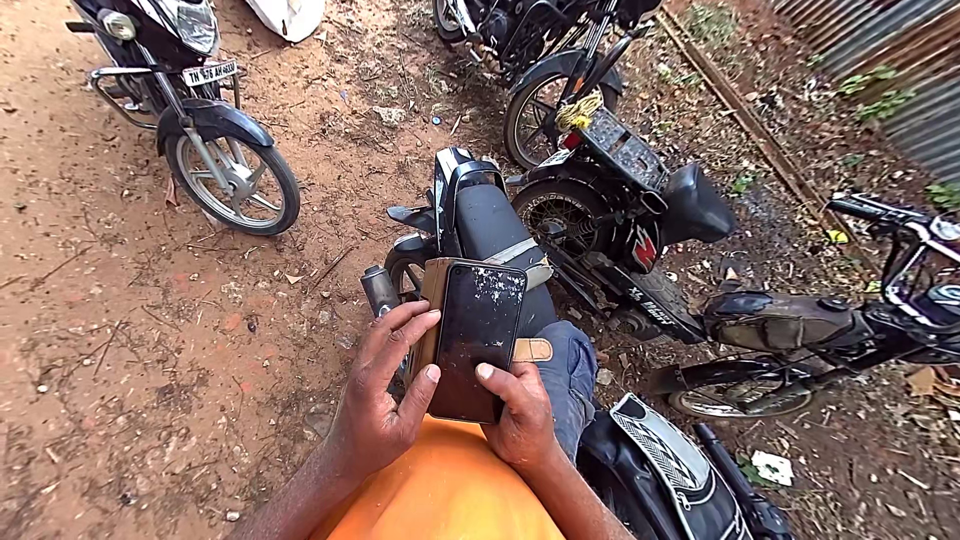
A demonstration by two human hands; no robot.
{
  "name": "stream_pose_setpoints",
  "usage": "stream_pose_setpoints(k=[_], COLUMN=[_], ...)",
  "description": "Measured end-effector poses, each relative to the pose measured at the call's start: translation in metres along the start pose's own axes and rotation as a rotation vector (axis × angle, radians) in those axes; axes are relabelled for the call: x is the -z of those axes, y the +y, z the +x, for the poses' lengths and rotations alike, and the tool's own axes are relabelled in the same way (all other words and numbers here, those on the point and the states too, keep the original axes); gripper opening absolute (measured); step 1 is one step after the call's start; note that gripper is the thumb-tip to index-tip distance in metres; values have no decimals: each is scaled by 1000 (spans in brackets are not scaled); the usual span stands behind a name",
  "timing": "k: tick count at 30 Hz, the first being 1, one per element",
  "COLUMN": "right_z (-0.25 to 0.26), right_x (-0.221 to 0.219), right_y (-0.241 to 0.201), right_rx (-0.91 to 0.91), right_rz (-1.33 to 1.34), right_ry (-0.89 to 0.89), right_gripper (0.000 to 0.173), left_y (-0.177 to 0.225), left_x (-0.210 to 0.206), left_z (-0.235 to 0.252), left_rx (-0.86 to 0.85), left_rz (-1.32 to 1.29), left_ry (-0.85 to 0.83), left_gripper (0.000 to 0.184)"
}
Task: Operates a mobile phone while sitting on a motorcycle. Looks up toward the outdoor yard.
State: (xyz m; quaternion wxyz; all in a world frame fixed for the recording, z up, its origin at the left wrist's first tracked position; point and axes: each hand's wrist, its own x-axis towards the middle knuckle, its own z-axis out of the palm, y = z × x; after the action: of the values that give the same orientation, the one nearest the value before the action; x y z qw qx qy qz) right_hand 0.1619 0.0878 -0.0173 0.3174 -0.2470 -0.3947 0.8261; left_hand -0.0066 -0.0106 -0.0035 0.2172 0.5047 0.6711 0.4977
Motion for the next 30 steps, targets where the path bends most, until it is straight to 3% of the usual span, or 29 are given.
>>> stream_pose_setpoints(k=[5, 13, 22, 30], right_z=[0, 1, 1, 1], right_x=[-1, -1, 0, -1], right_y=[1, 1, 1, 0], right_rx=[-8, 9, 18, 26], right_rz=[7, -4, -8, -42], right_ry=[34, 28, 5, -5], right_gripper=[21, 37, 24, 34], left_y=[0, 0, -1, -2], left_x=[-1, -1, -1, -1], left_z=[0, 0, 2, 4], left_rx=[-1, 3, 10, 11], left_rz=[0, 3, 3, -2], left_ry=[0, -2, -5, -11], left_gripper=[48, 48, 48, 48])
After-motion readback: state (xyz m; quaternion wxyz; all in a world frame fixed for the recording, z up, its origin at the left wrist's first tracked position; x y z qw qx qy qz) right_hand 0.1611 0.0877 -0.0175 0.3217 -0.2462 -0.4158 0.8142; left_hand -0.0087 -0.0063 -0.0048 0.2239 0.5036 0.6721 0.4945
